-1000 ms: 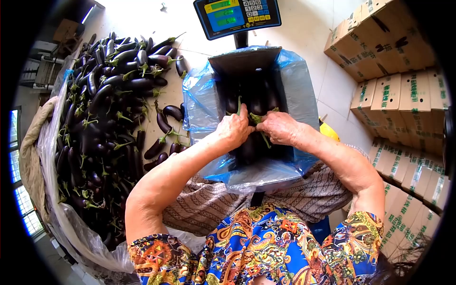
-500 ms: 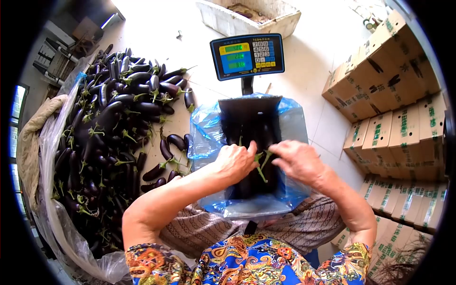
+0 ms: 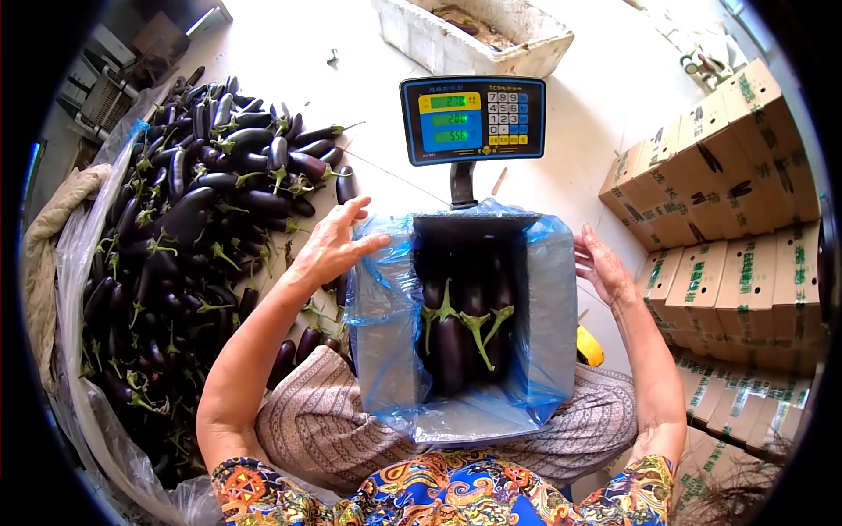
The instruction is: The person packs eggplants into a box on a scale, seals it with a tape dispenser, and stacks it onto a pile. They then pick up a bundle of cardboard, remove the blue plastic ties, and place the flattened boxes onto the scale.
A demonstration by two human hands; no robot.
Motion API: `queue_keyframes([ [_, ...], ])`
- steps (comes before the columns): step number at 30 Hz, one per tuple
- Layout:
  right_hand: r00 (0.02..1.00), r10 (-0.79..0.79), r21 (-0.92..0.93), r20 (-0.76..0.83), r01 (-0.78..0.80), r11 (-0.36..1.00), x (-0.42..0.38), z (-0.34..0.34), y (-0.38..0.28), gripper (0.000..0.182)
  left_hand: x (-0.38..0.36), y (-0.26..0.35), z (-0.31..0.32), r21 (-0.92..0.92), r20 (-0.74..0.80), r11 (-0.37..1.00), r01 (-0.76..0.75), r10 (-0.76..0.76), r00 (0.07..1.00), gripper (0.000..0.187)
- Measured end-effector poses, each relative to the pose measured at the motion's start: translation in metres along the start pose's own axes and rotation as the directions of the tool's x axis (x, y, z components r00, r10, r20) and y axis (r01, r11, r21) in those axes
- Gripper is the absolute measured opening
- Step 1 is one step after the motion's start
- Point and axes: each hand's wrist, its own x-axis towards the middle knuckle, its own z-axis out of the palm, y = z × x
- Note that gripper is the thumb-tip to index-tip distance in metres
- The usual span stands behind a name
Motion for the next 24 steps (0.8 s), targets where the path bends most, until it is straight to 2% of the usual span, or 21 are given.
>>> queue_keyframes([
  [2, 0.994, 0.089, 0.085, 0.067, -0.094, 0.992, 0.007, 0.004, -0.001, 0.068, 0.011, -0.01, 0.005, -0.023, 0.06, 1.0, 0.017, -0.016, 0.998, 0.092],
  [5, 0.979, 0.089, 0.272, 0.185, -0.139, 0.952, 0.022, 0.012, -0.003, 0.055, 0.03, -0.027, 0.016, -0.062, 0.148, 0.998, 0.031, -0.021, 0.989, 0.093],
  [6, 0.977, 0.052, 0.364, 0.207, -0.126, 0.923, 0.027, 0.015, -0.003, 0.047, 0.031, -0.022, 0.016, -0.085, 0.127, 0.996, -0.006, 0.017, 0.992, 0.077],
  [8, 0.97, -0.028, 0.541, 0.239, -0.109, 0.834, 0.038, 0.02, -0.002, 0.032, 0.037, -0.025, 0.021, -0.173, 0.19, 0.983, 0.06, -0.027, 0.981, 0.06],
  [9, 0.98, -0.056, 0.504, 0.189, -0.048, 0.862, 0.039, 0.02, -0.003, 0.028, 0.039, -0.025, 0.024, -0.214, 0.223, 0.972, 0.094, -0.045, 0.974, 0.052],
  [10, 0.987, -0.086, 0.463, 0.137, 0.013, 0.886, 0.039, 0.02, -0.004, 0.024, 0.04, -0.02, 0.026, -0.22, 0.161, 0.973, 0.068, -0.033, 0.986, 0.037],
  [11, 0.989, -0.121, 0.418, 0.086, 0.074, 0.906, 0.038, 0.018, -0.006, 0.02, 0.042, -0.02, 0.029, -0.247, 0.079, 0.968, 0.046, -0.027, 0.997, 0.037],
  [12, 0.988, -0.145, 0.456, 0.056, 0.104, 0.884, 0.036, 0.021, -0.013, 0.018, 0.044, -0.021, 0.033, -0.273, -0.005, 0.962, 0.022, -0.024, 1.0, 0.037],
  [14, 0.981, -0.196, 0.351, 0.005, 0.182, 0.918, 0.037, 0.017, -0.016, 0.019, 0.048, -0.022, 0.034, -0.264, -0.144, 0.963, -0.051, 0.012, 0.989, 0.038],
  [15, 0.974, -0.225, 0.295, -0.018, 0.22, 0.93, 0.036, 0.017, -0.018, 0.02, 0.046, -0.017, 0.031, -0.283, -0.113, 0.958, -0.034, 0.002, 0.994, 0.04],
  [16, 0.976, -0.213, 0.286, 0.038, 0.194, 0.938, 0.033, 0.017, -0.019, 0.024, 0.042, -0.011, 0.027, -0.302, -0.08, 0.953, -0.018, -0.007, 0.997, 0.041],
  [19, 0.969, -0.247, 0.209, -0.01, 0.244, 0.947, 0.023, 0.024, -0.024, 0.025, 0.037, -0.008, 0.022, -0.294, -0.033, 0.956, 0.015, -0.026, 0.999, 0.052],
  [20, 0.975, -0.219, 0.165, 0.035, 0.211, 0.963, 0.028, 0.013, -0.019, 0.037, 0.034, -0.009, 0.019, -0.289, -0.013, 0.957, 0.035, -0.04, 0.999, 0.055],
  [23, 0.973, -0.206, 0.195, -0.107, 0.224, 0.955, 0.023, -0.001, -0.016, 0.047, 0.025, -0.007, 0.015, -0.337, 0.009, 0.941, 0.038, -0.038, 0.999, 0.064],
  [24, 0.965, -0.194, 0.197, -0.176, 0.228, 0.954, 0.024, -0.009, -0.015, 0.055, 0.022, -0.006, 0.013, -0.364, 0.009, 0.931, 0.031, -0.03, 1.0, 0.066],
])
